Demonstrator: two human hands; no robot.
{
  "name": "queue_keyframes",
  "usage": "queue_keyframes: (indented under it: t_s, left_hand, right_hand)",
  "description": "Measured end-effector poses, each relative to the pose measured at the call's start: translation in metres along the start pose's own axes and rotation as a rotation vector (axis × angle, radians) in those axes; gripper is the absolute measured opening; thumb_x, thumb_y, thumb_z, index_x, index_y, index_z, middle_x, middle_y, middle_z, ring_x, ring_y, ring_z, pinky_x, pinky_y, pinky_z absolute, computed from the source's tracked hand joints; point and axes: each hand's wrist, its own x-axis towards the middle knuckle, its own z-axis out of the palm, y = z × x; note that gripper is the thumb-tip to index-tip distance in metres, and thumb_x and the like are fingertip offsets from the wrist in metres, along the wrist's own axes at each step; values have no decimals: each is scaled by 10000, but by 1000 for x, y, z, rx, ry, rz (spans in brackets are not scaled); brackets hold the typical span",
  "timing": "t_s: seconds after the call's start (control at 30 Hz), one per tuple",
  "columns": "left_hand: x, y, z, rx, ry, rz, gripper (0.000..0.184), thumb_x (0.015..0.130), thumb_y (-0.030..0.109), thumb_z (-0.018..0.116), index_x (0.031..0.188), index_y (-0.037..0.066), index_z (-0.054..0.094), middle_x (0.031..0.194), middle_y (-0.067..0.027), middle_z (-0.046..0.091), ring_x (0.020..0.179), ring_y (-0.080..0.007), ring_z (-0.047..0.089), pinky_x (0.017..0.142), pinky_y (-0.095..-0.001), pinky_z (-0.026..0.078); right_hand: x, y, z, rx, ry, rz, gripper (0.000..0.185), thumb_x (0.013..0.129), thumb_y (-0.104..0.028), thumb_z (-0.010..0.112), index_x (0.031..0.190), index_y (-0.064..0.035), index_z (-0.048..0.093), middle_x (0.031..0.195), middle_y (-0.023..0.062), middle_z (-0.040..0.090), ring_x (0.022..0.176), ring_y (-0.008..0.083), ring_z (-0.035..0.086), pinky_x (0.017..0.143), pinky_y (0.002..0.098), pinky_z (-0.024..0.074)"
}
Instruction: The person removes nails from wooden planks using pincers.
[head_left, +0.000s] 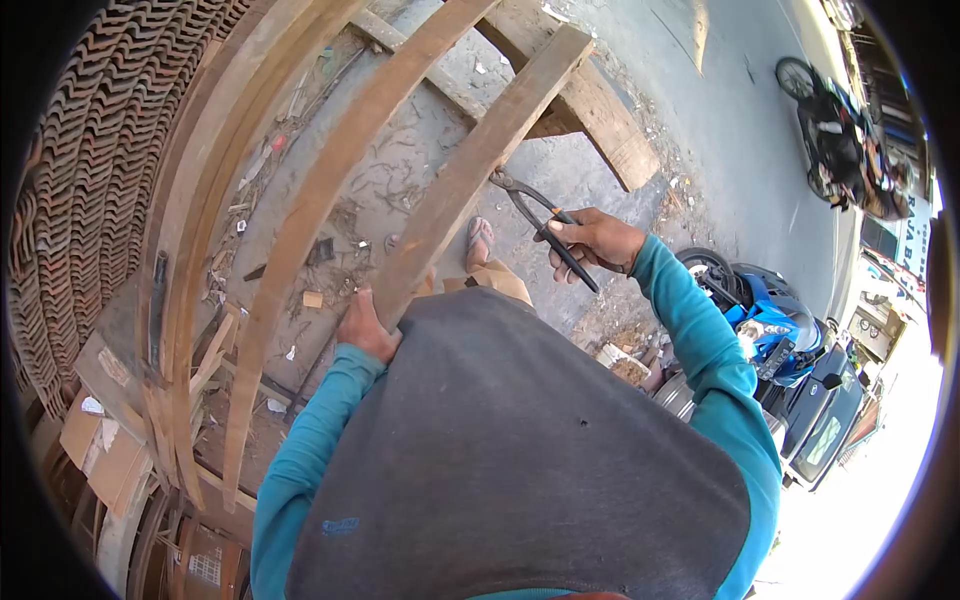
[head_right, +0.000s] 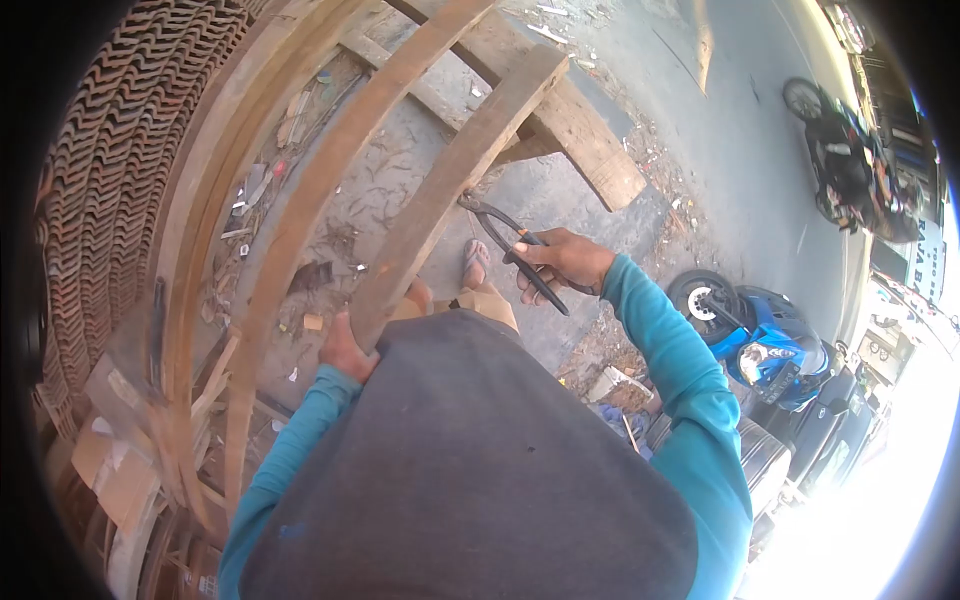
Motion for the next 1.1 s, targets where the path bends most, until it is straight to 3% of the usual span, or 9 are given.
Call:
queue_keyframes:
  t_s: [0.13, 0.2, 0.23, 0.27, 0.33, 0.4, 0.53, 0.8, 1.1]
  left_hand:
    - [1, -4, 4, 15, -22, -50, 818, 670, 190, 814, 1347, 68, 371, 1233, -221, 534, 1091, -446, 586, 890, -526, 494]
    - [2, -9, 7, 14, 37, 38, 820, 664, 192, 821, 1340, 75, 372, 1216, -215, 548, 1084, -449, 591, 883, -533, 496]
    - [3, -9, 7, 1, 32, 40, 820, 664, 192, 821, 1340, 75, 372, 1216, -215, 548, 1084, -449, 591, 883, -533, 496]
    - [3, -10, 7, -13, -6, 7, 824, 662, 196, 824, 1340, 79, 372, 1208, -213, 553, 1083, -451, 592, 883, -538, 495]
    - [4, -10, 3, -43, -46, -25, 827, 660, 201, 827, 1340, 83, 371, 1200, -211, 559, 1082, -453, 593, 883, -544, 494]
    - [6, -11, -2, -48, -97, -35, 845, 653, 210, 834, 1349, 91, 369, 1216, -213, 564, 1098, -454, 591, 897, -547, 491]
    - [12, -14, -12, -99, -178, -52, 862, 650, 215, 835, 1363, 97, 364, 1259, -218, 554, 1122, -451, 586, 908, -546, 490]
    - [15, -25, -11, -237, -218, -26, 880, 651, 292, 825, 1382, 114, 368, 1305, -221, 535, 1152, -457, 575, 936, -533, 485]
    - [14, -29, -10, -226, -197, 22, 870, 662, 290, 817, 1385, 117, 365, 1228, -221, 600, 1070, -459, 622, 885, -539, 510]
  right_hand:
    - [-7, -5, 20, -291, 143, -108, 480, 928, -400, 702, 1045, 31, 527, 830, 123, 629, 677, 222, 706, 565, 370, 601]
    - [-5, -13, 29, -844, 302, -71, 480, 859, -350, 758, 1016, 34, 518, 821, 155, 630, 707, 252, 711, 599, 389, 583]
    - [-2, -12, 30, -1009, 367, -80, 455, 816, -277, 737, 1041, 39, 500, 825, 195, 636, 765, 329, 710, 666, 430, 564]
    - [-4, -16, 38, -1016, 371, -69, 455, 816, -277, 737, 1041, 39, 500, 825, 195, 636, 765, 329, 710, 666, 430, 564]
    - [-13, -24, 57, -1275, 573, -112, 452, 797, -247, 710, 1073, 30, 484, 888, 225, 654, 823, 412, 689, 751, 481, 549]
    - [-18, -17, 69, -1430, 641, -171, 498, 822, -226, 684, 1197, 28, 478, 969, 221, 634, 848, 404, 673, 759, 499, 533]
    - [-27, -26, 90, -2030, 904, -321, 510, 933, -153, 554, 1406, 10, 456, 998, 136, 559, 920, 277, 598, 754, 438, 517]
    - [-19, -59, 75, -2069, 788, -36, 281, 962, -108, 491, 1233, -41, 516, 937, 183, 632, 856, 354, 697, 739, 448, 581]
    - [-19, -78, 33, -2064, 614, -113, 224, 964, -131, 523, 1184, -95, 540, 913, 144, 633, 837, 341, 697, 716, 466, 574]
